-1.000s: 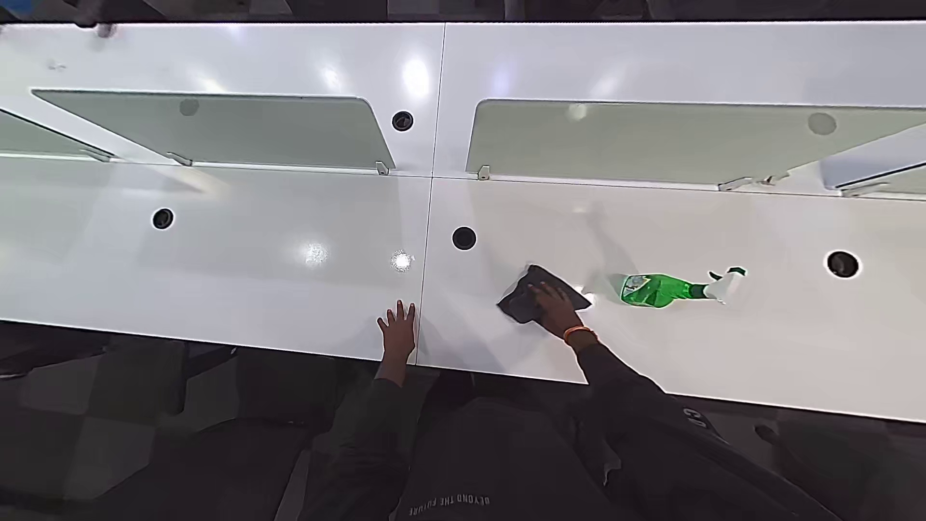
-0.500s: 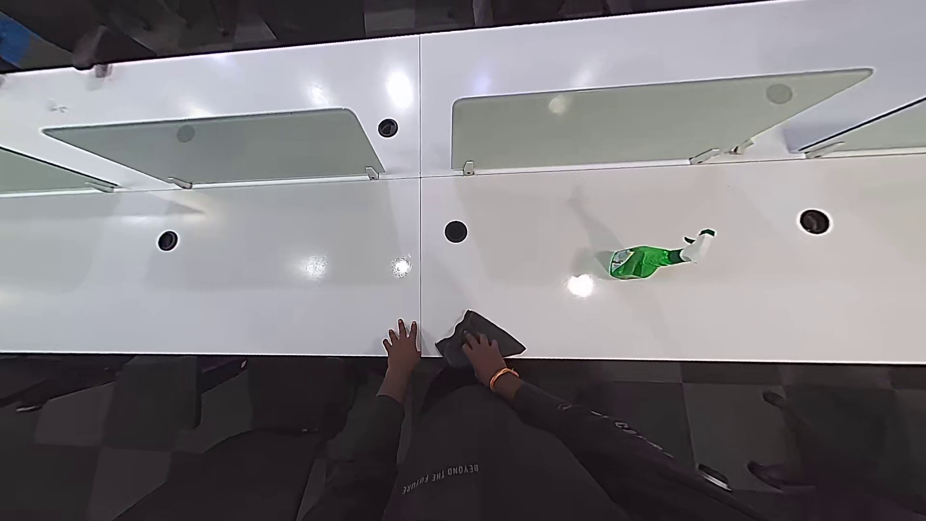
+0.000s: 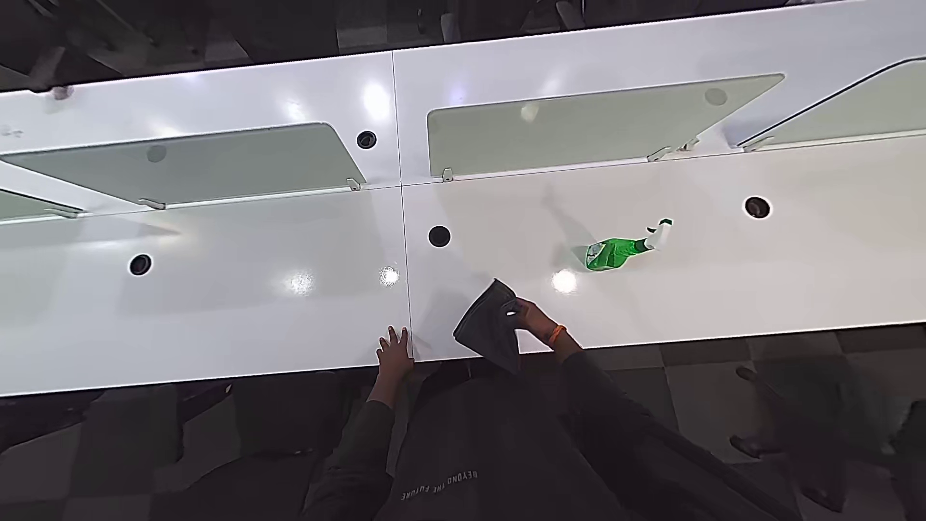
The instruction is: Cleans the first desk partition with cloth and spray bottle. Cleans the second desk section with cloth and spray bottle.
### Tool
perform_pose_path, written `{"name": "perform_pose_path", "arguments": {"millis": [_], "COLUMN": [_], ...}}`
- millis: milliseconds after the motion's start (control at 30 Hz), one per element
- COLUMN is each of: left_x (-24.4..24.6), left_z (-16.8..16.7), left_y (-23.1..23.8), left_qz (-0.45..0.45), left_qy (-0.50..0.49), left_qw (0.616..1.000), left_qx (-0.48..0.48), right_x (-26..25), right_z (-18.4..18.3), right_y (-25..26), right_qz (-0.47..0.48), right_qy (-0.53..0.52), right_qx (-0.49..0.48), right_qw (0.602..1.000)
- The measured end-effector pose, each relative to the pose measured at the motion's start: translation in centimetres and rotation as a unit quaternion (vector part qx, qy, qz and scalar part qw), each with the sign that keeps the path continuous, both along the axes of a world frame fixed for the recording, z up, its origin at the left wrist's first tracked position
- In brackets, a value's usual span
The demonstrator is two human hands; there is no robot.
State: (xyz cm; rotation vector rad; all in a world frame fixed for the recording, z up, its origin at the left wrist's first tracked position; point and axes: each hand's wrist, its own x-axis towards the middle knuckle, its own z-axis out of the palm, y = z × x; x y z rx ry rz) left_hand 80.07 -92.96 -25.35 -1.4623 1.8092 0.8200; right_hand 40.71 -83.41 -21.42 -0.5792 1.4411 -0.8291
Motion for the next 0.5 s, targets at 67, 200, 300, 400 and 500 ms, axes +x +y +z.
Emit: {"name": "perform_pose_path", "arguments": {"millis": [67,200,300,400,500], "left_x": [0.0,0.3,0.4,0.4,0.3], "left_z": [0.1,0.1,-0.1,-0.1,0.1], "left_y": [-0.1,-0.3,-0.3,-0.5,-0.7], "left_qz": [0.001,0.006,0.010,0.011,0.009], "left_qy": [0.001,0.005,0.007,0.009,0.008], "left_qw": [1.000,1.000,1.000,1.000,1.000], "left_qx": [0.004,0.008,0.011,0.017,0.024], "right_x": [-2.1,-3.5,-2.3,0.6,4.5], "right_z": [-2.1,-3.2,-2.7,-2.7,-3.6], "right_y": [0.6,1.2,0.9,-0.4,-1.5], "right_qz": [-0.042,-0.108,-0.023,0.113,0.290], "right_qy": [0.210,0.390,0.469,0.499,0.473], "right_qx": [0.076,0.121,0.067,0.007,0.053], "right_qw": [0.974,0.906,0.881,0.859,0.830]}}
